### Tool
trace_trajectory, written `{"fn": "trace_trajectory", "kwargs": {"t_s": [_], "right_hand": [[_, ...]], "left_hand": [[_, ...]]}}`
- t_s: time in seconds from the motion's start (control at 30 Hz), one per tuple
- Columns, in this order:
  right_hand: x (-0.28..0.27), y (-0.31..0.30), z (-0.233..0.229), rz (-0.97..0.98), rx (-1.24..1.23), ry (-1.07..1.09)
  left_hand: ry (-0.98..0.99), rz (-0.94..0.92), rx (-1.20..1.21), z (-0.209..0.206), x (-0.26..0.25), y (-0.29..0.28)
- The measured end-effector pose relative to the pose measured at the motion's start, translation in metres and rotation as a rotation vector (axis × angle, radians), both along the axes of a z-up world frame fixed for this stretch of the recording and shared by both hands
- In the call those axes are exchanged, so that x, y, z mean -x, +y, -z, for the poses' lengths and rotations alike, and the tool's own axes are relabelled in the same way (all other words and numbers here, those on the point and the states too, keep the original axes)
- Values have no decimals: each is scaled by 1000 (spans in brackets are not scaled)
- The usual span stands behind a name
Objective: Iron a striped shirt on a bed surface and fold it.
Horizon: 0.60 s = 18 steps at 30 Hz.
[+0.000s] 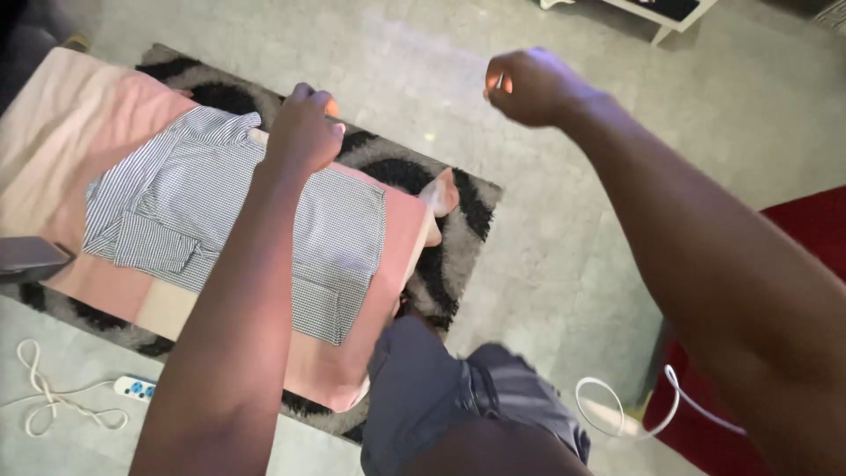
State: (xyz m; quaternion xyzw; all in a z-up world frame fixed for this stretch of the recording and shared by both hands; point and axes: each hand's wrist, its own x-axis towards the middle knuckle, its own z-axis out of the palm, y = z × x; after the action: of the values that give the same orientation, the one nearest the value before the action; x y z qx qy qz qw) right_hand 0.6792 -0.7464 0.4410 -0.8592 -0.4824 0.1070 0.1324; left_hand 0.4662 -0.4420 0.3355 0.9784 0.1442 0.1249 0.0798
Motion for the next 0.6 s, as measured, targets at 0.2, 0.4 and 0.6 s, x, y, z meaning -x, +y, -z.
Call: {"fn": "trace_trajectory", "kwargs": {"t_s": [0.2,0.4,0.6], "right_hand": [[-46,52,-21,-55,-50,-64],[-48,133,-33,-200,-90,-65],[-33,198,-33,-289,16,-17]], "left_hand": [[-5,-97,228,-54,-5,11],[-103,-213,197,-74,22,61],[-146,-412,158,-55,79,95]]}}
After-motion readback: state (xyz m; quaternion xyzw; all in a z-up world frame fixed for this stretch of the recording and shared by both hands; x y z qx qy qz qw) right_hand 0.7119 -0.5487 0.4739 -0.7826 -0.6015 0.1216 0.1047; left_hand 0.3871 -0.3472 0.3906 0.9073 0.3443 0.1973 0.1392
